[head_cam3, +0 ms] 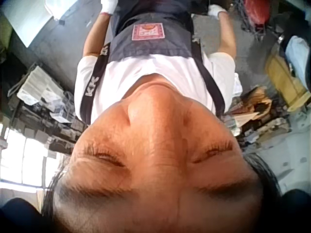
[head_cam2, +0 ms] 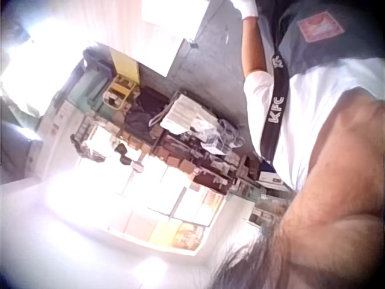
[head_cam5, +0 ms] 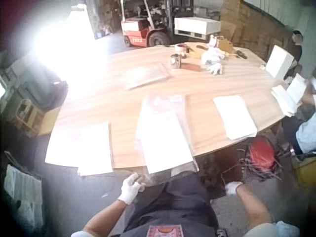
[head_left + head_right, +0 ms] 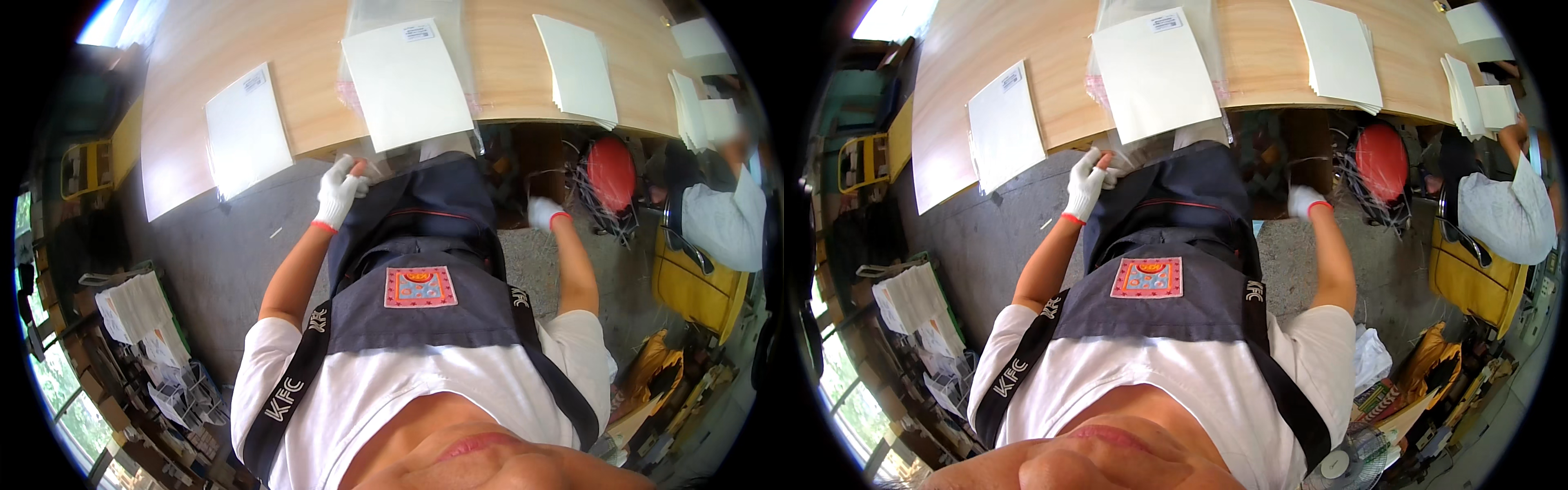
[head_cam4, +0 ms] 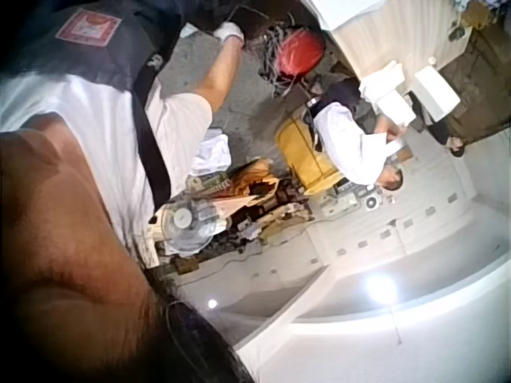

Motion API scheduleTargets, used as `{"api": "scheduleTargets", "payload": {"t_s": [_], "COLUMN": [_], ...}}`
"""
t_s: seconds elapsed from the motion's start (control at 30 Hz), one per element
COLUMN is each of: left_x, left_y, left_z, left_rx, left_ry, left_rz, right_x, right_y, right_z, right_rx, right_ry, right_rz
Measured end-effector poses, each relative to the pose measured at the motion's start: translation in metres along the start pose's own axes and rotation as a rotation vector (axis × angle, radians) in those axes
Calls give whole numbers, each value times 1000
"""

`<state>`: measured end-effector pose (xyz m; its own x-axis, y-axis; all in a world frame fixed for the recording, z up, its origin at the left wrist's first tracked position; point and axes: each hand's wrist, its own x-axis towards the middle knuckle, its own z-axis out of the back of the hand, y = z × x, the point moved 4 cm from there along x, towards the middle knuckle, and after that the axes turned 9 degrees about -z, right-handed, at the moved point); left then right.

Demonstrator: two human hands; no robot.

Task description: The person places white rectangular sheets into clear plastic bags on a wooden table. They handle the items one at a time, opening the bags and inserting the sheets before moving the completed packages aside.

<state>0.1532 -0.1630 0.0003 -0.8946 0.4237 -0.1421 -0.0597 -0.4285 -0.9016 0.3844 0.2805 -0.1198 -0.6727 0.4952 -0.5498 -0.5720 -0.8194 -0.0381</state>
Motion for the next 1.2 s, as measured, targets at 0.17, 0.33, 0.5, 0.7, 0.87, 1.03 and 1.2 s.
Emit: {"api": "scheduleTargets", "payload": {"t_s": [0.17,0.33,0.5,0.7,0.87,1.03,1.2], "left_x": [-1,15,3,-9,4,7,-5], "left_y": [-58,-69,-49,-5,19,20,34], "left_z": [-3,-17,-9,-10,-26,-40,-67], "left_rx": [831,667,618,230,-282,-791,-1573], "left_ry": [-297,-62,-205,-304,-381,-520,-466], "left_rz": [-1021,-1174,-1126,-631,-212,67,522], "right_x": [-39,-54,-47,-54,-32,-27,-21], "right_y": [115,198,197,207,218,223,221], "right_z": [128,180,162,142,106,91,89], "right_rx": [266,98,442,895,1457,1816,2024], "right_ry": [-434,-1098,-1011,-684,-229,216,518], "right_rz": [195,881,991,579,101,-64,-98]}}
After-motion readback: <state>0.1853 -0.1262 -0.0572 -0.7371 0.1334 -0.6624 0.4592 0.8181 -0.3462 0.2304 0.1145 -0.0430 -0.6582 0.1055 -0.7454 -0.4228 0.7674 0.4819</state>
